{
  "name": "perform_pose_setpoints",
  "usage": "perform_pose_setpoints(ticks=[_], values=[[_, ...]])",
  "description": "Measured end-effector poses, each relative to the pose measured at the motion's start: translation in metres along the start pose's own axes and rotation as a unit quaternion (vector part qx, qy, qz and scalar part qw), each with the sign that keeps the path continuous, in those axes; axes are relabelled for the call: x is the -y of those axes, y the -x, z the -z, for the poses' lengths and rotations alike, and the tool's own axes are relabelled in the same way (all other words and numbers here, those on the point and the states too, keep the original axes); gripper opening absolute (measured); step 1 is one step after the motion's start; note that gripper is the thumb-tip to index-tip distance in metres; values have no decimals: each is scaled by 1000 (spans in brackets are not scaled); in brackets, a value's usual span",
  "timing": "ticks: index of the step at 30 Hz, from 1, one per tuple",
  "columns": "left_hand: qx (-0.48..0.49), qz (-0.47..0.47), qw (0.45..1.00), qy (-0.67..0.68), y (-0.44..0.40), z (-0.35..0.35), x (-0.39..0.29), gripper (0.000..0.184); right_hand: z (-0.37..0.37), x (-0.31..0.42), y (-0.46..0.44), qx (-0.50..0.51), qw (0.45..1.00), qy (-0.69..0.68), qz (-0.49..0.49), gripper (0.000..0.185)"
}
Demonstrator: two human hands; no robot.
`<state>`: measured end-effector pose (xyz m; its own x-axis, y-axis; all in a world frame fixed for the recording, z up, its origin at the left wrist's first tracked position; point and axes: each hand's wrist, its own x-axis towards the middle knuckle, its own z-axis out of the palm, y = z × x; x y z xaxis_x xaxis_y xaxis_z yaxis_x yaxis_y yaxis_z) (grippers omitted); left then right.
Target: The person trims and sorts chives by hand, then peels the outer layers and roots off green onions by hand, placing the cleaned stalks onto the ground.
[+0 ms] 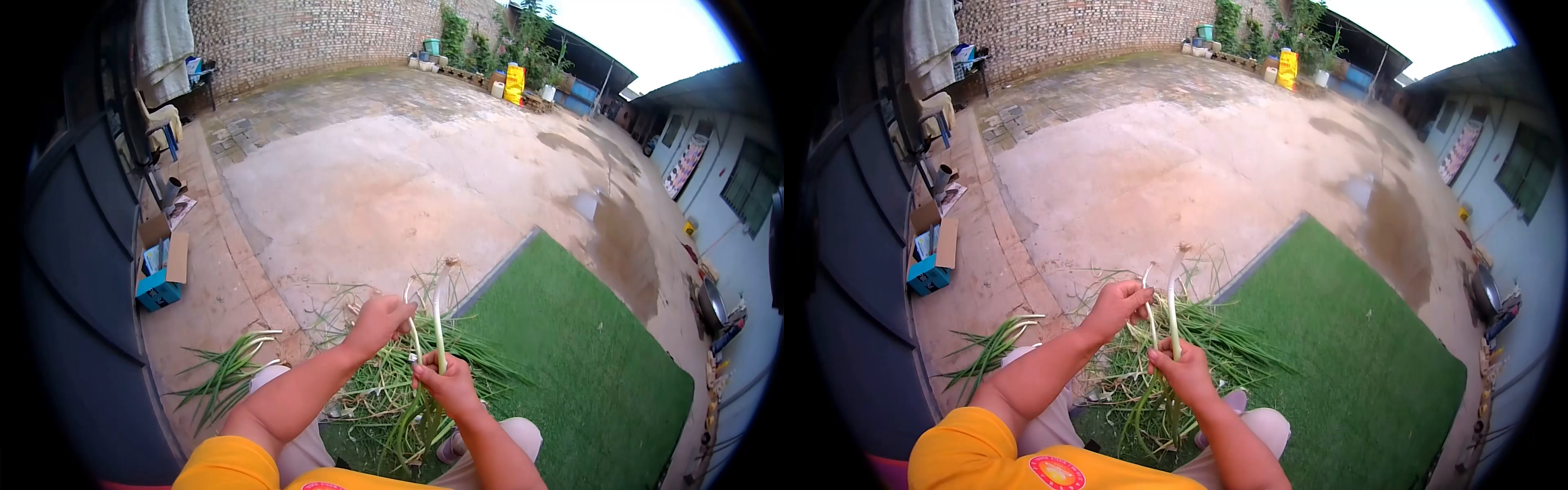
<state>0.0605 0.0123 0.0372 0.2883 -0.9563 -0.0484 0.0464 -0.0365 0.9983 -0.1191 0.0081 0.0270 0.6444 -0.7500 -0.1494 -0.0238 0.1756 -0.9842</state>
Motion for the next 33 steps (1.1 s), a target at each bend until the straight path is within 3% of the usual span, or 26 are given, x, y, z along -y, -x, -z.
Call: perform_pose_setpoints(ticks=[1, 6, 8, 14, 18, 20, 24, 26, 27, 29, 33], values=[[0, -9, 998, -68, 1, -1, 1, 28, -2, 0, 0, 4, 1000, -4, -1, 10], [-80, -92, 980, -156, 3, -7, 0, 32, -4, 0, -1, 34, 999, -34, -20, 13], [-117, -194, 942, -248, 3, -7, 1, 31, -4, 6, 1, 48, 997, -46, -31, 13], [-113, -290, 914, -262, 4, -12, -5, 31, 1, 18, 7, 109, 986, -117, -54, 17], [-80, -280, 923, -251, 6, -9, -16, 30, 13, 14, 7, 156, 967, -191, -63, 19], [-32, -210, 958, -192, 8, -7, -20, 29, 18, 13, 6, 185, 954, -230, -58, 20], [-6, -192, 964, -184, 8, -4, -19, 24, 23, 10, 9, 188, 957, -215, -48, 20], [-67, -356, 854, -373, 10, -1, -23, 17, 21, 9, 10, 139, 971, -187, -46, 18], [-70, -355, 855, -372, 10, -1, -22, 17, 20, 8, 11, 115, 977, -172, -45, 17], [-99, -437, 767, -459, 10, 1, -21, 12, 17, 6, 10, 86, 985, -145, -42, 16], [-110, -446, 745, -484, 5, 5, -8, 11, 7, 8, 11, -10, 1000, -12, -16, 13]])
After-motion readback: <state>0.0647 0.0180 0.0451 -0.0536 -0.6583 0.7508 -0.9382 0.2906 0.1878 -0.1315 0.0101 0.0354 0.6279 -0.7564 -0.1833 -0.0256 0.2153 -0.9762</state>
